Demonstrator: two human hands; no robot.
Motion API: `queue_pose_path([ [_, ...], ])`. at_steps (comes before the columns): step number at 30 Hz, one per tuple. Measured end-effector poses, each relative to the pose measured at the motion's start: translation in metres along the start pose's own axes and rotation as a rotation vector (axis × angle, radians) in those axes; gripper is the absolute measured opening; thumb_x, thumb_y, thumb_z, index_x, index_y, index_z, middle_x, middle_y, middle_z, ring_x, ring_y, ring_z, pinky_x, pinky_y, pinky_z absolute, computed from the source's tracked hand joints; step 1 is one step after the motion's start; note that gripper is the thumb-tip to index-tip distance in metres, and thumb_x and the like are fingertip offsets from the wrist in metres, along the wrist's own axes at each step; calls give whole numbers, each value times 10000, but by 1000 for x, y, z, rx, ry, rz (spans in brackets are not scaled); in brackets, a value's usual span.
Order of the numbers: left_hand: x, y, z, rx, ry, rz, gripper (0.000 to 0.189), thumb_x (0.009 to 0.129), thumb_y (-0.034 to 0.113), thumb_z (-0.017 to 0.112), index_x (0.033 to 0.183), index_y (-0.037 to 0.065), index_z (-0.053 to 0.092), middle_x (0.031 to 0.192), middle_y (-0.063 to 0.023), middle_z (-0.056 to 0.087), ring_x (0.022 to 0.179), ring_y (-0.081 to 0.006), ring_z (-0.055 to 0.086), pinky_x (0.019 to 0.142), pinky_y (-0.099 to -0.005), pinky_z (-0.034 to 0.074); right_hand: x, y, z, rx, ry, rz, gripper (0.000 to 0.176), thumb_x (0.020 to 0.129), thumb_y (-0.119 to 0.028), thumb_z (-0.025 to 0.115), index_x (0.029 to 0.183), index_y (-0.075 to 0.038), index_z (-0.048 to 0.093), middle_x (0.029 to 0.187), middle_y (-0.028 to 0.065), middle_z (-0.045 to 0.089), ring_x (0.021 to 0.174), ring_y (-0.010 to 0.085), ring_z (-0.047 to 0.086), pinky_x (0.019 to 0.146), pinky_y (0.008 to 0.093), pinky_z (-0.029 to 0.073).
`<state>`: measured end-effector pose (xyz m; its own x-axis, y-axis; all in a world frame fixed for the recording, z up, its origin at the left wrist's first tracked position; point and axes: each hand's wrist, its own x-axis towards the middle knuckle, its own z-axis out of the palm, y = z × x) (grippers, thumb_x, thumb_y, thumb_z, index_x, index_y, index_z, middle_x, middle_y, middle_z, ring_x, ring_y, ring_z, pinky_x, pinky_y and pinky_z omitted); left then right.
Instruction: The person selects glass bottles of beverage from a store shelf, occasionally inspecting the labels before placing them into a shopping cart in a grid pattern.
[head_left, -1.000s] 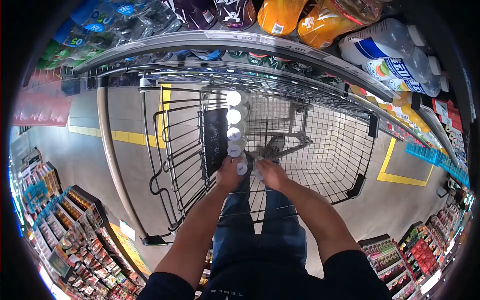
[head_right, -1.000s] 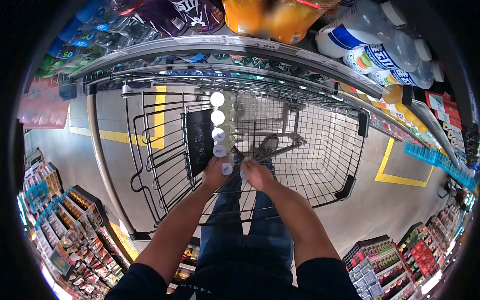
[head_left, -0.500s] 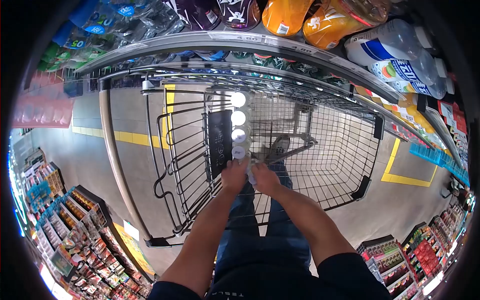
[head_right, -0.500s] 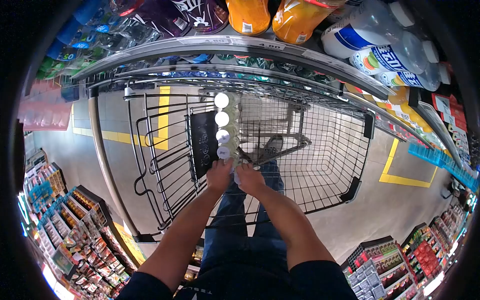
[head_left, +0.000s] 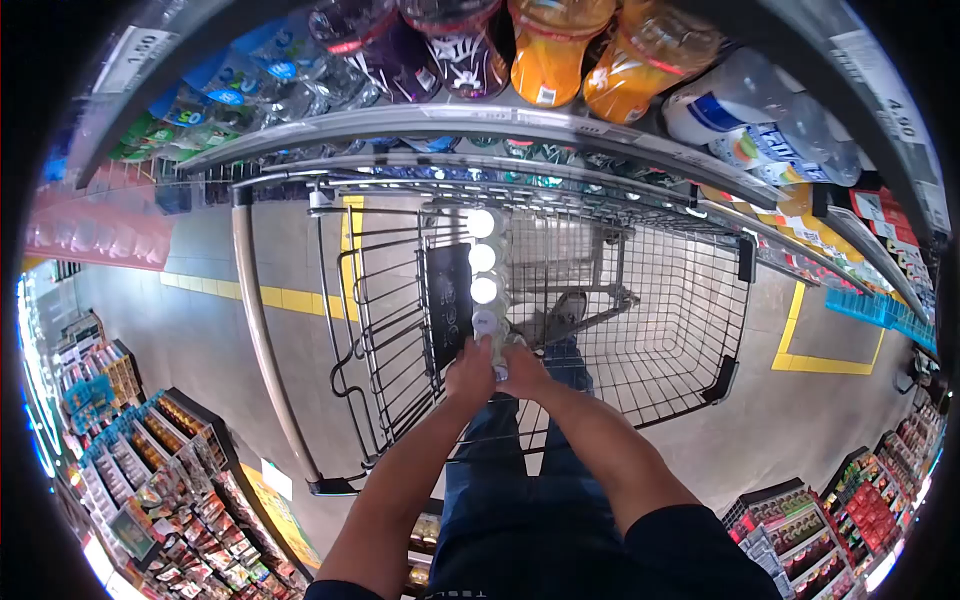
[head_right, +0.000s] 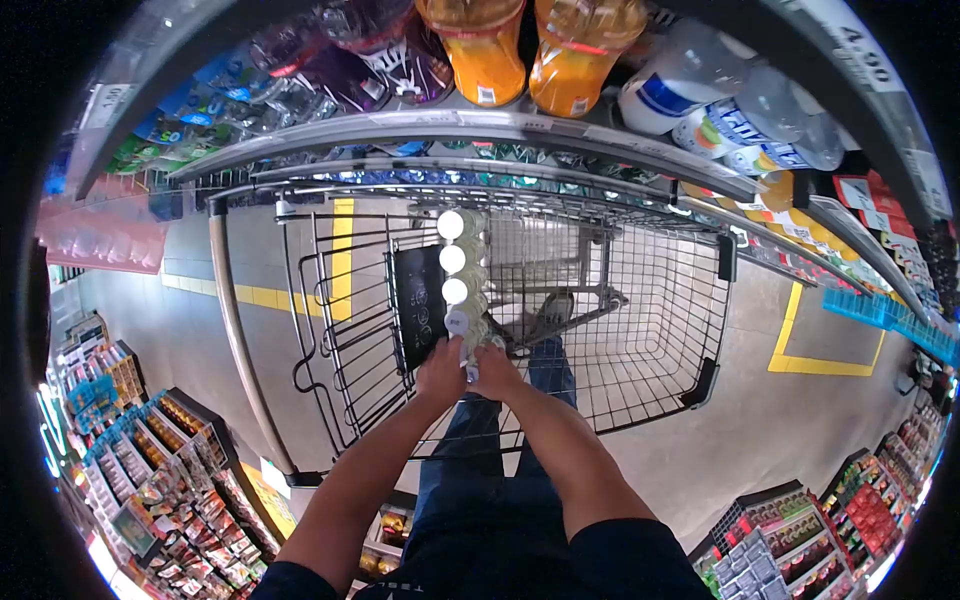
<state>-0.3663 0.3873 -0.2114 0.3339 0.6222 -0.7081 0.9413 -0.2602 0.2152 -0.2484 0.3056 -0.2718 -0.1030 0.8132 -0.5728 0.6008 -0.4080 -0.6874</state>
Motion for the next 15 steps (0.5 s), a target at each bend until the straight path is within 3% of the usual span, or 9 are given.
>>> queue_pose_path([
  [2, -12, -3, -3, -21, 42, 23, 536, 770, 104, 688, 1245, 125, 442, 1177, -149, 534, 1053, -362, 602, 859, -481, 527, -9, -12, -17, -19, 16, 47, 595, 727, -328, 786, 1187, -19, 569, 1225, 211, 559, 1183, 391, 529, 934, 468, 498],
  [4, -26, -10, -8, -61, 77, 163, 473, 820, 168, 657, 1251, 120, 469, 1211, -151, 519, 1052, -382, 598, 795, -505, 550, -22, -17, -37, -3, 61, 109, 512, 751, -342, 765, 1113, -11, 619, 1144, 217, 620, 1112, 400, 578, 915, 466, 503],
  [6, -35, -24, 1, -2, 152, 313, 437, 832, 233, 651, 1232, 129, 511, 1200, -142, 557, 1022, -389, 610, 821, -513, 535, -41, -15, -63, 55, 95, 174, 442, 764, -355, 749, 1024, -10, 658, 1033, 212, 668, 1020, 388, 628, 880, 460, 514],
  [8, -47, -24, -9, -51, -50, 327, 366, 865, 312, 568, 1185, 134, 568, 1048, -185, 647, 976, -388, 640, 832, -515, 517, -59, -13, -100, 83, 89, 242, 396, 780, -366, 733, 972, -26, 673, 971, 194, 687, 958, 370, 655, 842, 456, 519],
  [9, -49, -23, -15, -40, -190, 318, 385, 864, 343, 551, 1175, 119, 575, 1048, -210, 657, 1000, -397, 636, 833, -508, 512, -69, -12, -120, 87, 82, 254, 375, 791, -370, 725, 955, -36, 675, 960, 182, 690, 940, 363, 662, 826, 454, 519],
  [10, -44, -39, 5, -125, -235, 361, 424, 864, 374, 562, 1201, 116, 565, 1077, -216, 664, 1013, -411, 632, 841, -498, 510, -80, -12, -140, 66, 157, 123, 376, 797, -379, 713, 960, -43, 665, 955, 182, 692, 925, 372, 661, 807, 464, 523],
  [12, -53, -33, -9, -285, -406, 131, 527, 853, 439, 608, 1270, 122, 551, 1106, -200, 673, 1019, -362, 652, 862, -473, 513, -99, -35, -202, -7, 215, -61, 389, 823, -394, 686, 1013, -57, 642, 986, 172, 686, 939, 372, 653, 804, 463, 523],
  [13, -52, -42, 5, -281, -195, 266, 538, 847, 460, 626, 1260, 121, 565, 1084, -174, 687, 995, -324, 670, 855, -448, 525, -118, -65, -242, -51, 204, -111, 402, 844, -400, 672, 1061, -64, 629, 1020, 164, 679, 969, 363, 646, 820, 452, 519],
  [15, -78, -21, -34, -271, -130, 231, 490, 854, 476, 626, 1207, 136, 613, 1052, -142, 700, 997, -337, 668, 866, -433, 530, -167, -153, -333, -59, 253, -211, 397, 886, -401, 644, 1105, -72, 606, 1067, 144, 661, 1024, 347, 628, 876, 443, 501],
])
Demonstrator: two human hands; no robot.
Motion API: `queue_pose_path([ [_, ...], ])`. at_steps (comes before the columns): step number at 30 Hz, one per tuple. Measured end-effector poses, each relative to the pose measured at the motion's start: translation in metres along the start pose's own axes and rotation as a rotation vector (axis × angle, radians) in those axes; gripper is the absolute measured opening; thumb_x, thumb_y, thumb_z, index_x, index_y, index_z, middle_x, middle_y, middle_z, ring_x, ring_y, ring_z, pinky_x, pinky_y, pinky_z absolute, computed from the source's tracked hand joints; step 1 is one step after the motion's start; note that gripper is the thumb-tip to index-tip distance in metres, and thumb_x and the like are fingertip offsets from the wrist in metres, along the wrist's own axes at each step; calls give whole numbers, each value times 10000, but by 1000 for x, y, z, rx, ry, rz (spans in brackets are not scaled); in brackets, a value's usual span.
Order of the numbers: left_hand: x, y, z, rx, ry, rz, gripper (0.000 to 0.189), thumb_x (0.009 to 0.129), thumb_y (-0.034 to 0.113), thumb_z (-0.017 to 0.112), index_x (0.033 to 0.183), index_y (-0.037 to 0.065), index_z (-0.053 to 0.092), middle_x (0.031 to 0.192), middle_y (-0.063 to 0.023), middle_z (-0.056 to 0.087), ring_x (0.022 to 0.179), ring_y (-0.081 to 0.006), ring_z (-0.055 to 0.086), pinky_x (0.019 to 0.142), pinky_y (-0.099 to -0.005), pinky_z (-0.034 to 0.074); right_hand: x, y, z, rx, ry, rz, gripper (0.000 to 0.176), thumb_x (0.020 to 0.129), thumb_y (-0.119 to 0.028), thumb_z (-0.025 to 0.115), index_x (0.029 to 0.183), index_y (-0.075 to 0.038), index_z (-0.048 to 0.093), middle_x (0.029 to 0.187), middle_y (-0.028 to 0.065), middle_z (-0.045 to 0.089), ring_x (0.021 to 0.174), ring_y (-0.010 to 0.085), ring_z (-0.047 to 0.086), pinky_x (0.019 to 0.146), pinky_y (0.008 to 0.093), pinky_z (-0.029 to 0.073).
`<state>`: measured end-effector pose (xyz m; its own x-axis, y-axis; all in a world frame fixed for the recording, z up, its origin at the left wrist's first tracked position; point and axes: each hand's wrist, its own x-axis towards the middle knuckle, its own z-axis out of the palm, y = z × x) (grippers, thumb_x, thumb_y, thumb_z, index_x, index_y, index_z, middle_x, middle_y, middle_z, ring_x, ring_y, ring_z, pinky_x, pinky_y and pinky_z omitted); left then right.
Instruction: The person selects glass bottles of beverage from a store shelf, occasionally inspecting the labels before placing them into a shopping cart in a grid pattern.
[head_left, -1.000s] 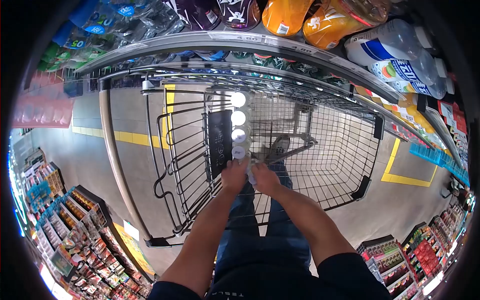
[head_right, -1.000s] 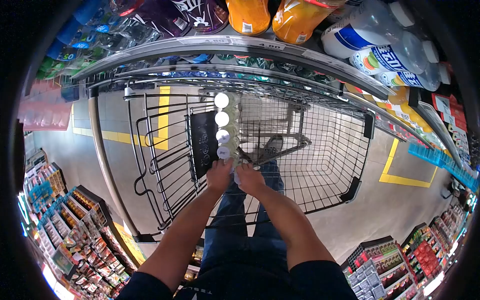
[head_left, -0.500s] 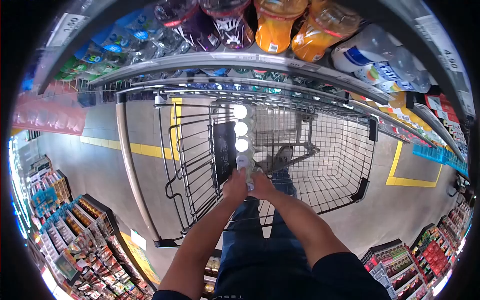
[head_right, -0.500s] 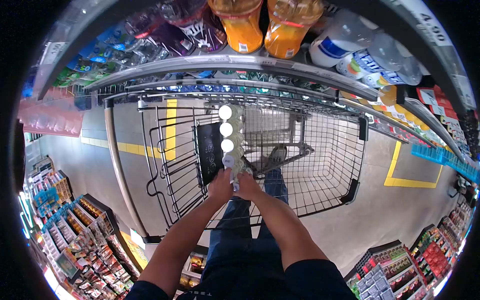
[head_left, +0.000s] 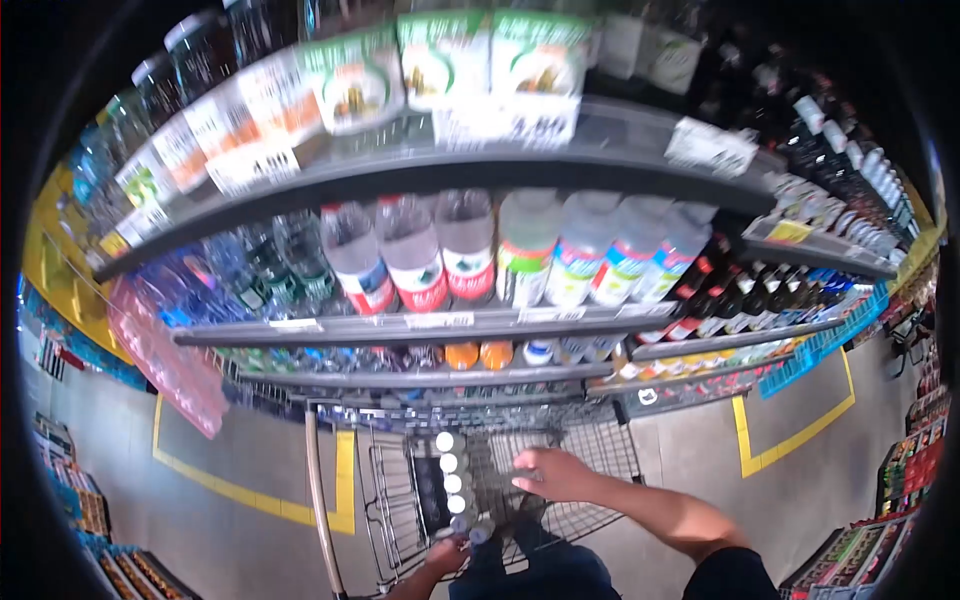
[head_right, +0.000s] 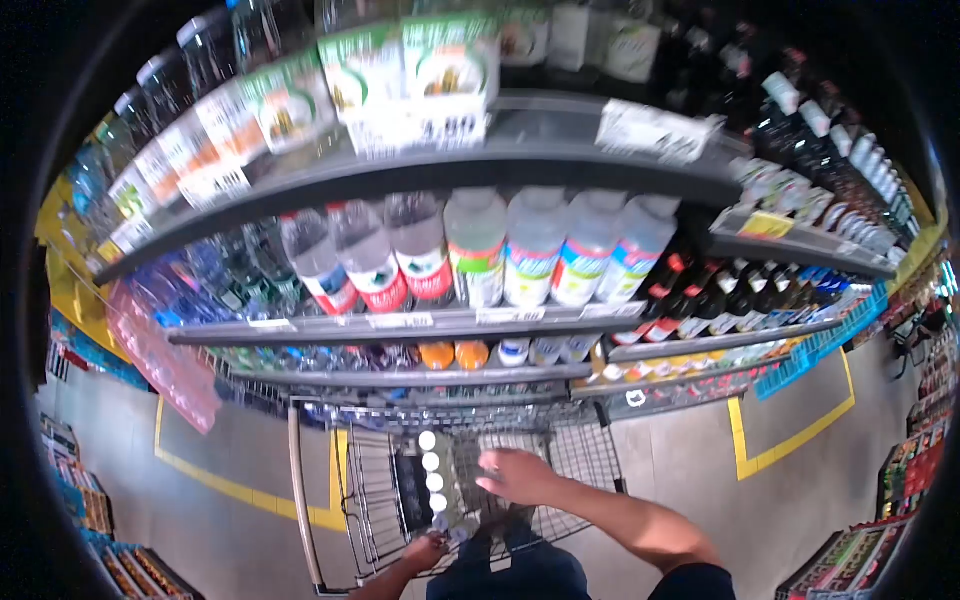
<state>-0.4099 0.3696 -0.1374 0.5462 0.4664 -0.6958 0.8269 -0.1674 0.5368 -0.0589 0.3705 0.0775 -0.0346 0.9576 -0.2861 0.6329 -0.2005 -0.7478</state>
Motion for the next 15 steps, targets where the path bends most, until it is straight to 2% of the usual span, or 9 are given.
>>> queue_pose_path([
  [2, -5, 4, 0, 41, 115, -62, 501, 879, 493, 593, 1188, 103, 644, 969, -150, 720, 947, -330, 692, 854, -424, 545, -15, -85, -98, -232, 369, -383, 335, 892, -345, 660, 1052, -56, 608, 1062, 132, 656, 1001, 335, 640, 855, 420, 516],
  [4, -4, 2, -4, -68, -8, -105, 575, 840, 408, 696, 1265, 41, 573, 1137, -199, 671, 1058, -351, 651, 930, -422, 507, -40, -165, -191, -290, 690, -643, 242, 826, -189, 741, 968, -38, 617, 981, 125, 650, 886, 311, 655, 777, 380, 534],
  [6, -8, 0, 13, 13, 33, -170, 369, 929, 377, 545, 993, 32, 656, 861, -192, 678, 799, -321, 669, 748, -461, 531, -56, -212, -266, -506, 1052, -908, 132, 784, -44, 715, 877, -14, 625, 854, 119, 638, 742, 255, 632, 666, 340, 520],
  [7, -7, -7, 18, 25, 205, 22, 372, 935, 373, 540, 1020, 31, 659, 831, -179, 693, 762, -314, 683, 765, -449, 533, -61, -233, -303, -641, 1239, -984, 108, 777, 27, 682, 866, 11, 623, 830, 111, 635, 678, 216, 618, 614, 310, 509],
  [10, -36, 30, 11, 17, 301, -4, 358, 920, 341, 551, 1077, 37, 656, 883, -182, 699, 860, -325, 687, 803, -449, 530, -33, -263, -392, -736, 1425, -679, 259, 858, -193, 651, 1018, 11, 639, 926, 155, 666, 901, 339, 642, 814, 389, 512],
  [11, -44, 42, 5, 58, 330, 18, 364, 914, 323, 552, 1142, 52, 637, 951, -200, 697, 927, -336, 677, 842, -442, 526, -17, -267, -420, -819, 1419, -457, 363, 865, -280, 634, 1108, -10, 638, 1038, 172, 671, 997, 352, 639, 867, 425, 515],
  [12, -45, 47, 4, 61, 336, 17, 364, 914, 323, 552, 1142, 52, 637, 951, -200, 697, 927, -336, 677, 842, -442, 526, -18, -290, -435, -849, 1155, -28, 433, 859, -323, 631, 1179, -31, 617, 1200, 184, 636, 1119, 344, 607, 927, 438, 508],
  [13, -47, 50, 5, -72, 351, -14, 361, 912, 312, 558, 1158, 57, 629, 984, -202, 694, 938, -339, 674, 852, -436, 525, 13, -268, -458, -1014, 1422, -287, 458, 850, -342, 633, 1184, -28, 619, 1245, 198, 621, 1153, 333, 602, 949, 444, 511],
  [15, -60, 72, -7, -178, 367, -42, 353, 894, 252, 584, 1190, 61, 611, 1052, -202, 684, 970, -335, 667, 856, -416, 526, 33, -280, -477, -948, 1280, -57, 395, 839, -303, 622, 1136, -44, 651, 1194, 159, 657, 1131, 328, 617, 940, 436, 521],
])
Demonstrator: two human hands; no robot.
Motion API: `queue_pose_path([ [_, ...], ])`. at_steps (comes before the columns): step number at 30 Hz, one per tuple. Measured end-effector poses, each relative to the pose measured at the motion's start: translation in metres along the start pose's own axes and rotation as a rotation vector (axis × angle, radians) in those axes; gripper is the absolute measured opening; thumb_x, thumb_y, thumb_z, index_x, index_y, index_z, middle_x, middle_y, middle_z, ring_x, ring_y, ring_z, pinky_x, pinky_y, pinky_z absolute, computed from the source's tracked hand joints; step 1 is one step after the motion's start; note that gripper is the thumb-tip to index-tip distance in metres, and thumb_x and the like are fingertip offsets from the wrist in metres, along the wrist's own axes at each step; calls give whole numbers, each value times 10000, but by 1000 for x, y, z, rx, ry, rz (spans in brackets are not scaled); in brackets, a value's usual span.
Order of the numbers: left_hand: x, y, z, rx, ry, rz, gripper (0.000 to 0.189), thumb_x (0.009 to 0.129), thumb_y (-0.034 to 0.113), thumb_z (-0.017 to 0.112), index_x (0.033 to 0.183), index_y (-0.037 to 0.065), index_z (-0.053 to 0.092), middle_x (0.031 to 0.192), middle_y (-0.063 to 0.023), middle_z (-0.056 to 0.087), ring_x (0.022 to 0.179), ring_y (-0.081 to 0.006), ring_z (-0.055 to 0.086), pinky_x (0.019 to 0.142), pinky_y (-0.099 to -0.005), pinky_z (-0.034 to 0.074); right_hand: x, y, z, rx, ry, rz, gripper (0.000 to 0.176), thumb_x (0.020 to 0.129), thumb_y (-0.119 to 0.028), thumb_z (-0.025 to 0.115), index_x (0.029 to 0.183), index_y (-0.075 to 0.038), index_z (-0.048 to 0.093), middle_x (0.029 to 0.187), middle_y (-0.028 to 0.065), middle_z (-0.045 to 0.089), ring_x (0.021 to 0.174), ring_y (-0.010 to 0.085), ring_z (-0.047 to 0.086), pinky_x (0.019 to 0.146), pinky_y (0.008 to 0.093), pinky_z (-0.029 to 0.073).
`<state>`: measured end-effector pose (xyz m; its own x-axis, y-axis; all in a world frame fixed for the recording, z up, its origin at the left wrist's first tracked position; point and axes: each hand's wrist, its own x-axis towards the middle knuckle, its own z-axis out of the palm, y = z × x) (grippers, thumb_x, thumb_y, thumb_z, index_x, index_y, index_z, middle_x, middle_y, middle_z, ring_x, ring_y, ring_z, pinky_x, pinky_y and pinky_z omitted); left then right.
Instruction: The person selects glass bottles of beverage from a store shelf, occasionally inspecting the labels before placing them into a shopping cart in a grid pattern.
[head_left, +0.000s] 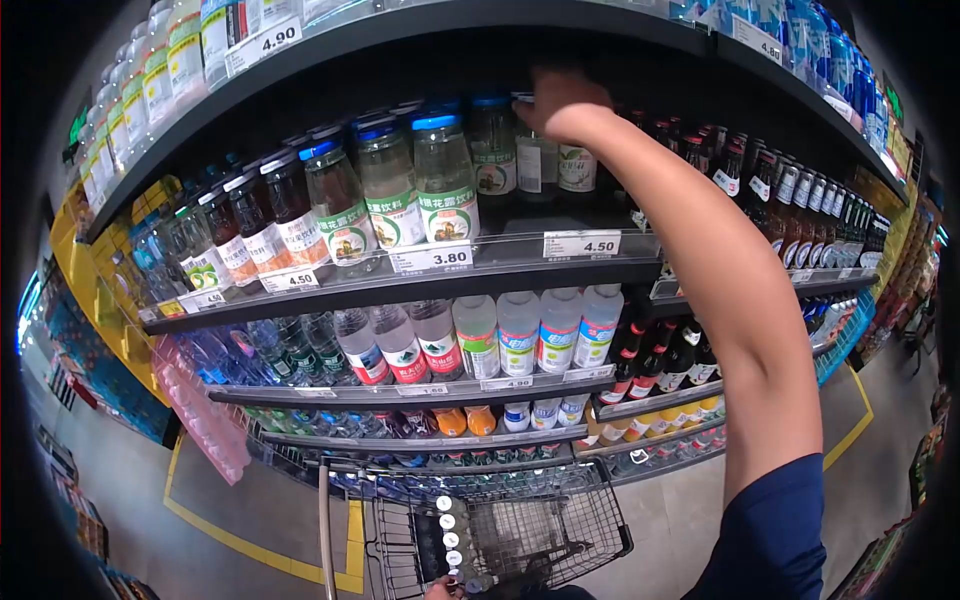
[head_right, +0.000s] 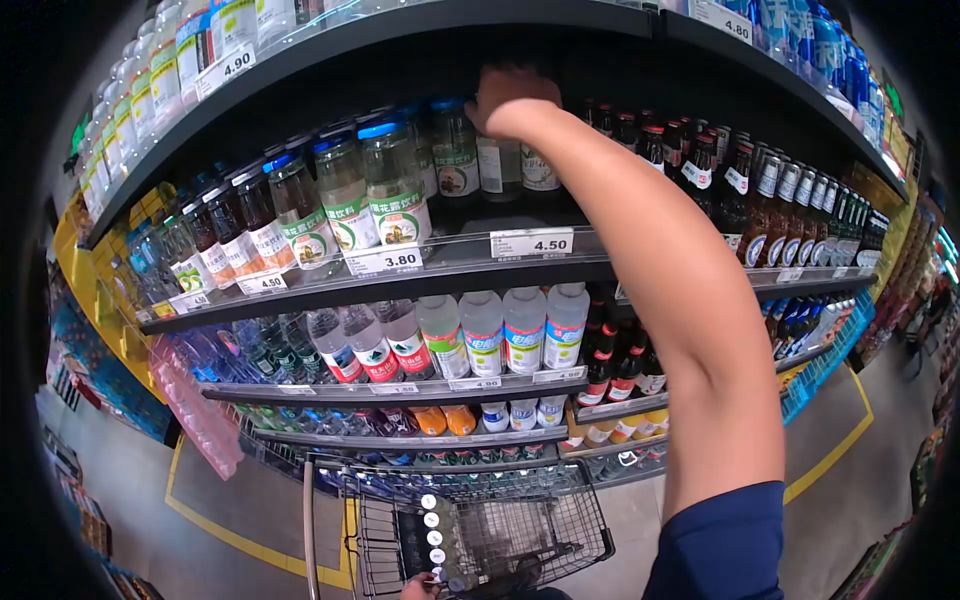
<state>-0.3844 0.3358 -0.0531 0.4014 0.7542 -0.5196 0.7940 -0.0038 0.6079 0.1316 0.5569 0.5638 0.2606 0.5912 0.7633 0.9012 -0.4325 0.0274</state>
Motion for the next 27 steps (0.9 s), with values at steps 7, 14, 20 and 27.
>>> queue_pose_path([
  [7, 5, 20, -7, -76, 161, 80, 338, 879, 127, 589, 1207, 47, 611, 1060, -197, 684, 979, -316, 665, 844, -395, 527, 2, 2, 13, -70, -173, -125, 498, 818, -266, 633, 1255, -40, 551, 1132, 196, 670, 1132, 325, 623, 932, 439, 529],
  [14, -9, 42, -10, -100, 78, 93, 254, 892, 170, 600, 1092, 24, 656, 905, -179, 711, 824, -278, 704, 760, -380, 547, -11, 6, 15, 159, -86, -43, 521, 779, -283, 723, 1199, -46, 525, 1249, 221, 580, 1125, 389, 600, 934, 453, 516],
  [20, -15, 124, -45, -209, 138, 288, 271, 891, 204, 625, 1086, 19, 663, 877, -177, 705, 758, -281, 699, 705, -382, 545, -93, 10, -37, 439, 277, -296, 539, 691, -74, 791, 1166, -50, 537, 1184, 192, 525, 950, 394, 633, 777, 444, 548],
  [27, -57, 308, -142, -32, 741, 1081, 575, 815, 215, 750, 1292, 16, 498, 1187, -199, 583, 1054, -342, 606, 906, -410, 487, -206, -14, -125, 797, 159, -500, 603, 635, -70, 853, 1165, 11, 577, 1116, 189, 558, 953, 314, 608, 792, 374, 521],
])
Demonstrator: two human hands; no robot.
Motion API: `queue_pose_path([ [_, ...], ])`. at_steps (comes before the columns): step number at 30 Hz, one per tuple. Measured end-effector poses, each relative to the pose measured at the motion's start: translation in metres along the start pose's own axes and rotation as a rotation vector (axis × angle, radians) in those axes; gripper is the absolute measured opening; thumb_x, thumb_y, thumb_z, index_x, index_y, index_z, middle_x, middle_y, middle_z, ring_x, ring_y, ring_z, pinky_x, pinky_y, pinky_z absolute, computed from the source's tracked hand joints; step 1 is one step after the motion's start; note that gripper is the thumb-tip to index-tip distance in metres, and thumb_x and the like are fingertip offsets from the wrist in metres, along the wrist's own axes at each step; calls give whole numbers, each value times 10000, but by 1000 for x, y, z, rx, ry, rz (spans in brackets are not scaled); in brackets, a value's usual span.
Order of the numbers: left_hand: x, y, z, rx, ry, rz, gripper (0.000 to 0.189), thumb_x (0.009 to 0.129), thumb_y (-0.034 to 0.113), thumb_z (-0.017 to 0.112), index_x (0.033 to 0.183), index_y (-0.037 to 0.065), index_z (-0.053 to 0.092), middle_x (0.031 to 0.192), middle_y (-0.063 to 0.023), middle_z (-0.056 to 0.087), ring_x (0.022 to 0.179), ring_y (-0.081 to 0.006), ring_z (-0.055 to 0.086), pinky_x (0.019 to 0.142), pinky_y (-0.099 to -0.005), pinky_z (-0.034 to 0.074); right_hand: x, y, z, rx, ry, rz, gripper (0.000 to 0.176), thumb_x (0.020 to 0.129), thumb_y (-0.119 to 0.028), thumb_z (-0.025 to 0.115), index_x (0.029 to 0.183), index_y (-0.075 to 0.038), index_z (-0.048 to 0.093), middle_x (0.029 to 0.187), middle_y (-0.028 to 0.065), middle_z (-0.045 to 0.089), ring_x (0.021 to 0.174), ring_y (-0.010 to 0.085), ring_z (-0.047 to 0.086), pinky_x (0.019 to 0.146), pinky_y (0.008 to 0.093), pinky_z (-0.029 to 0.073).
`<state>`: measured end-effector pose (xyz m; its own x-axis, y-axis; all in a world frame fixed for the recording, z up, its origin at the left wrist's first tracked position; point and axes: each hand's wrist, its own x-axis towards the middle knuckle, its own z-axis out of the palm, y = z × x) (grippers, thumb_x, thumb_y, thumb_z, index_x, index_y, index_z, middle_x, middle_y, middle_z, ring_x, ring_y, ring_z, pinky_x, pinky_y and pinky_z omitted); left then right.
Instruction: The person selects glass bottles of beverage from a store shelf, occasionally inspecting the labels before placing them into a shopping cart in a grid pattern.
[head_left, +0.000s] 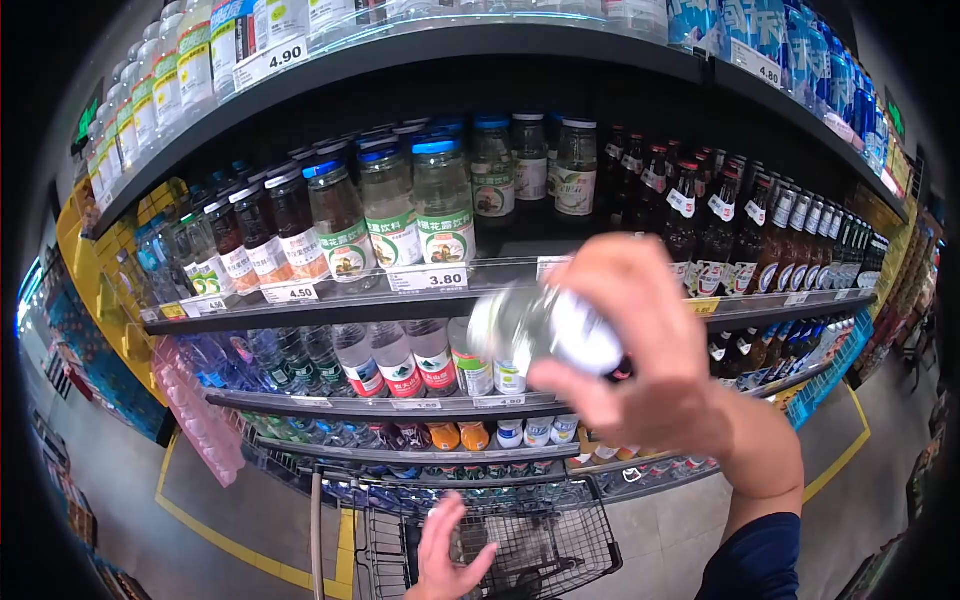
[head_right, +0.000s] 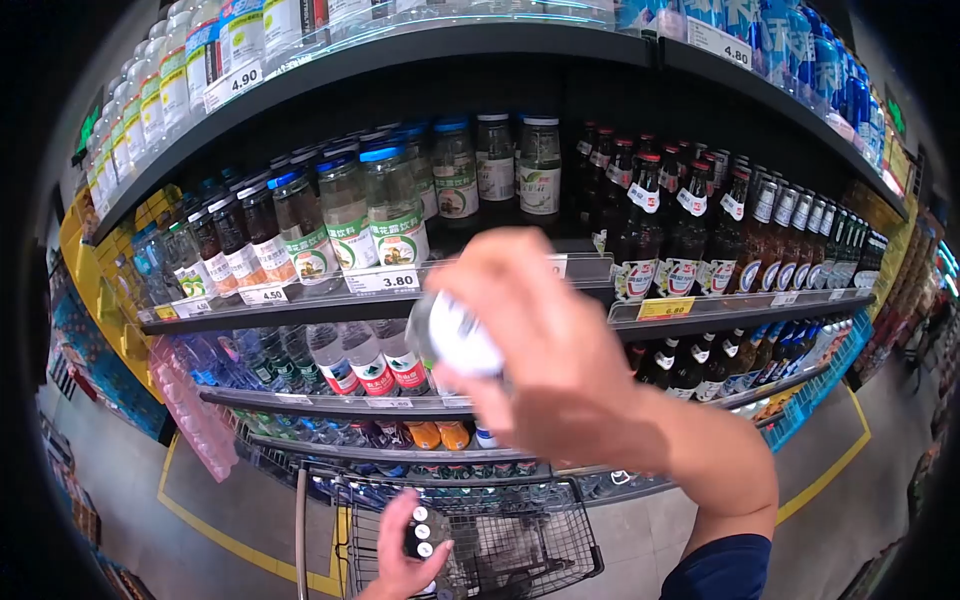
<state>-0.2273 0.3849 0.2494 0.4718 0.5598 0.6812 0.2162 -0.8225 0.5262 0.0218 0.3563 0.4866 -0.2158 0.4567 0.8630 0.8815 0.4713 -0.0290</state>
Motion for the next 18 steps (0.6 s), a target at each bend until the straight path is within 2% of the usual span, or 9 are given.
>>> queue_pose_path([
  [4, 61, 35, -16, -30, 43, 75, 1081, 641, 172, 897, 1450, -51, 217, 1428, -245, 369, 1267, -354, 471, 1056, -427, 386, -31, -36, 26, 521, -440, 267, 563, 699, -116, 825, 1193, -28, 571, 1146, 171, 559, 1048, 328, 589, 837, 368, 515],
  [6, 50, 11, 2, -577, -107, -183, 1041, 632, 192, 909, 1421, -22, 265, 1353, -151, 445, 1226, -241, 505, 1016, -379, 425, -45, -50, 43, 663, -609, 326, 540, 727, -122, 801, 1204, -40, 562, 1152, 149, 558, 1105, 335, 570, 860, 353, 513],
  [10, 0, -9, 9, -648, -231, -451, 849, 707, 113, 838, 1372, 10, 320, 1218, -118, 541, 1157, -205, 551, 982, -361, 451, 3, 0, 36, 438, -752, 404, 500, 716, -200, 812, 1134, -2, 621, 1084, 167, 597, 986, 297, 635, 835, 367, 525],
  [12, -51, -49, 37, -2228, -222, -841, 408, 903, 176, 663, 1280, 87, 534, 1074, -113, 624, 918, -257, 645, 805, -382, 537, 36, 66, 37, -31, -214, 294, 439, 731, -315, 799, 1016, -9, 664, 924, 128, 653, 849, 253, 651, 757, 382, 517],
  [14, -50, -20, -1, -1235, -334, -994, 534, 907, 245, 673, 1362, 97, 436, 1095, -64, 596, 946, -198, 633, 815, -359, 544, 78, 120, 30, -651, 87, 269, 424, 797, -404, 715, 978, -22, 674, 915, 157, 676, 886, 331, 660, 772, 433, 523],
  [15, -77, -34, 3, -1233, -337, -1013, 534, 907, 245, 673, 1362, 97, 436, 1095, -64, 596, 946, -198, 633, 815, -359, 544, 100, 139, 23, -828, -89, 470, 488, 832, -452, 670, 1087, -36, 651, 1063, 180, 675, 989, 364, 647, 836, 457, 527],
  [16, -124, -58, 17, -1181, -282, -979, 593, 903, 273, 677, 1392, 94, 392, 1114, -63, 594, 960, -181, 627, 814, -345, 545, 102, 178, 33, -918, 118, 407, 497, 838, -453, 664, 1091, -28, 617, 1161, 198, 636, 1139, 332, 599, 920, 460, 507],
  [17, -156, -73, 25, -1129, -224, -946, 655, 899, 301, 682, 1422, 90, 349, 1133, -61, 591, 975, -165, 620, 812, -330, 546, 126, 188, 29, -884, -195, 761, 590, 867, -489, 634, 1266, -62, 556, 1308, 195, 577, 1236, 319, 547, 987, 456, 476],
  [18, -169, -77, 23, -1127, -226, -972, 655, 899, 301, 682, 1422, 90, 349, 1133, -61, 591, 975, -165, 620, 812, -330, 546, 129, 208, 35, -894, -223, 764, 601, 858, -503, 637, 1270, -71, 575, 1315, 183, 582, 1230, 322, 554, 996, 457, 473],
])
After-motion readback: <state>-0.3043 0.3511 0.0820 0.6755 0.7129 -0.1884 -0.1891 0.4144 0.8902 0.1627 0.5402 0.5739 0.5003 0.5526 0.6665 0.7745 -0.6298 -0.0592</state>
